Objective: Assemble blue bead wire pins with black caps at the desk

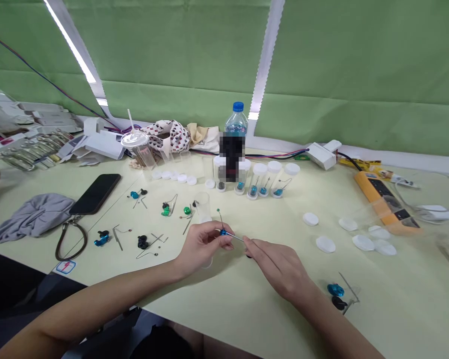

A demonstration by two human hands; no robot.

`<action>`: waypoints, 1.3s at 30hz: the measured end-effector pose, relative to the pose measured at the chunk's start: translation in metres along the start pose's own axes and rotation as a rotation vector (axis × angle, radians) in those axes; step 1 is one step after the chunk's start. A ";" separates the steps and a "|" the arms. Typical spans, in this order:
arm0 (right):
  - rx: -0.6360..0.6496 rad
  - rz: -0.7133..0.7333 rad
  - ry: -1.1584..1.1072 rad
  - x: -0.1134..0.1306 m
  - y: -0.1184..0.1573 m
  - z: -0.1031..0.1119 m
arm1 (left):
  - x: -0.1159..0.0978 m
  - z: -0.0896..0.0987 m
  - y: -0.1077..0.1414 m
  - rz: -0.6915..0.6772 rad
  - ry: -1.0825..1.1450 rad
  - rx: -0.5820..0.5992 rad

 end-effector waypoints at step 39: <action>-0.121 -0.066 -0.172 0.009 -0.027 0.016 | 0.004 0.000 -0.001 0.007 -0.019 -0.009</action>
Point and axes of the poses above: each hand's wrist, its own y-axis away from the middle knuckle, its own z-axis out of the back of the hand, x = y × z, the point moved 4 cm from there along -y, towards the middle knuckle
